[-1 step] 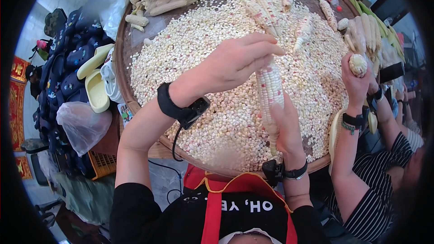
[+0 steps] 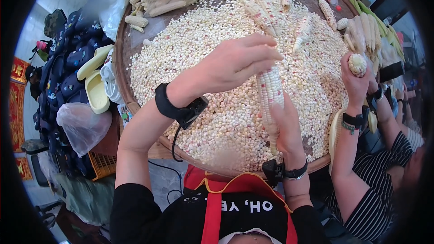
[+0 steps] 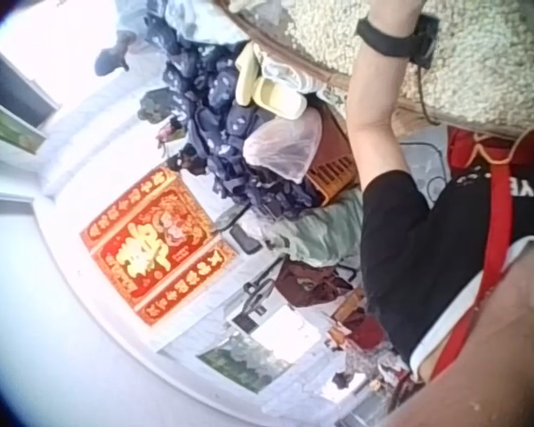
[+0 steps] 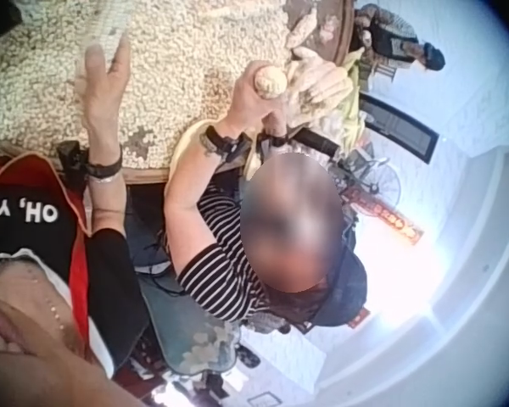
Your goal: Manually removing corn kernels from the cob into a large wooden tray.
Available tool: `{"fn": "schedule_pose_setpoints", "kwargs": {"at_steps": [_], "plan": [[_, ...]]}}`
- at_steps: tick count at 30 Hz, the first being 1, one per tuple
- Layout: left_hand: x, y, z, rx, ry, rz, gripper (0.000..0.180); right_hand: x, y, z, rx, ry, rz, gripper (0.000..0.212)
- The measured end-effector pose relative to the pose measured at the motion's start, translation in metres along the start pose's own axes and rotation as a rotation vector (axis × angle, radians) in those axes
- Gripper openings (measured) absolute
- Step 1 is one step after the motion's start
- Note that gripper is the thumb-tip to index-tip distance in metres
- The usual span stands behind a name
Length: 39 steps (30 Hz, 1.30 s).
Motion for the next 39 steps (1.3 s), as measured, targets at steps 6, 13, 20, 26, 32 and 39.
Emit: {"fn": "schedule_pose_setpoints", "kwargs": {"at_steps": [6,13,20,26,32,39], "plan": [[0.0,-0.002,-0.002,0.274,-0.076,0.09,0.016,0.005,0.003,0.002,-0.026,0.018,-0.048,0.052],[-0.005,-0.007,0.0,0.264,-0.057,0.091,0.014,0.001,0.0,0.004,0.082,0.015,-0.012,0.052],[-0.013,-0.008,-0.001,-0.031,0.114,-0.093,0.015,-0.004,0.003,0.005,0.021,0.053,-0.049,0.045],[-0.003,-0.01,-0.001,0.076,-0.017,0.027,0.012,-0.007,0.006,0.005,0.067,0.092,-0.126,0.044],[0.009,-0.005,-0.01,0.372,-0.274,0.173,0.014,-0.006,-0.006,0.001,0.01,0.04,0.039,0.049],[-0.001,-0.024,-0.018,0.241,-0.313,0.119,0.015,0.029,0.02,0.007,0.019,-0.149,0.177,0.054]]}}
Point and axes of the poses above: each hand's wrist, its own z-axis away from the middle knuckle, its own y-axis out of the palm, x = y × z, the point moved 6 cm from there along -z, towards the middle knuckle, and after that the axes turned 15 degrees about -z, right-handed, at the moved point
